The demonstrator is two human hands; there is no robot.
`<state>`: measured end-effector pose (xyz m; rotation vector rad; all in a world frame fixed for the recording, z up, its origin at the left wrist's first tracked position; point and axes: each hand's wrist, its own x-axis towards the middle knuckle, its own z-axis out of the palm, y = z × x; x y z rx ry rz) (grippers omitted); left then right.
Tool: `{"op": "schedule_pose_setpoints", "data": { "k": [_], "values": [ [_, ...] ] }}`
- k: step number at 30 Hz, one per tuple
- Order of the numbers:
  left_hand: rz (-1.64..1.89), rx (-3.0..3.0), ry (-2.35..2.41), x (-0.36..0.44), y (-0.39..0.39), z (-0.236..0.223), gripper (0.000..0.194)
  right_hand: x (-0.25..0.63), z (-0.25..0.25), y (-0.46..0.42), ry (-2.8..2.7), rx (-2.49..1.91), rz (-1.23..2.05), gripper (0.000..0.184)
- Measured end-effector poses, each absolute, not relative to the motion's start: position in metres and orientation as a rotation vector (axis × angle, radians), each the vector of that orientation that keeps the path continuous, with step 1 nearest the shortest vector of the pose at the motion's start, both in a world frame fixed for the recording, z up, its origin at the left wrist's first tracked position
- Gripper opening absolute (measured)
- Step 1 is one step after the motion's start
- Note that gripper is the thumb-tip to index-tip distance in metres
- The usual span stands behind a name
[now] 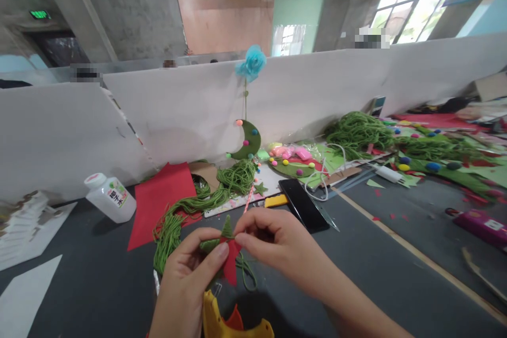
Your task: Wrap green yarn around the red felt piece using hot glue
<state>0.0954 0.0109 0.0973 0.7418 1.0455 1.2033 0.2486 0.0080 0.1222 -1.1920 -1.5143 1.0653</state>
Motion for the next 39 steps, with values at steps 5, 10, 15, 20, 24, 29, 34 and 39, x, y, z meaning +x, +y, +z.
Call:
{"op": "schedule_pose_setpoints", "data": {
  "k": [5,10,15,20,24,29,34,39],
  "values": [
    [1.103,0.656,1.003,0.095,0.007,0.107,0.028,0.257,0.127,0.007,-1.587,-1.153,1.135,0.010],
    [1.114,0.660,1.007,0.097,0.005,0.113,0.027,0.259,0.127,0.007,-1.563,-1.121,1.197,0.010],
    [1.112,0.613,0.981,0.096,0.004,0.111,0.026,0.256,0.121,0.010,-1.490,-1.078,1.272,0.010],
    [1.051,0.599,0.887,0.093,0.005,0.110,0.020,0.256,0.113,0.015,-1.356,-0.930,1.477,0.012],
    [0.933,0.629,0.787,0.090,0.007,0.111,0.015,0.254,0.109,0.016,-1.331,-0.843,1.525,0.019],
    [0.821,0.604,0.710,0.086,0.011,0.110,0.014,0.251,0.109,0.015,-1.375,-0.836,1.477,0.024],
    [0.720,0.603,0.550,0.086,0.013,0.106,0.016,0.248,0.108,0.014,-1.380,-0.858,1.471,0.034],
    [0.770,0.654,0.628,0.088,0.012,0.105,0.014,0.249,0.115,0.010,-1.365,-0.952,1.441,0.023]
  ]
}}
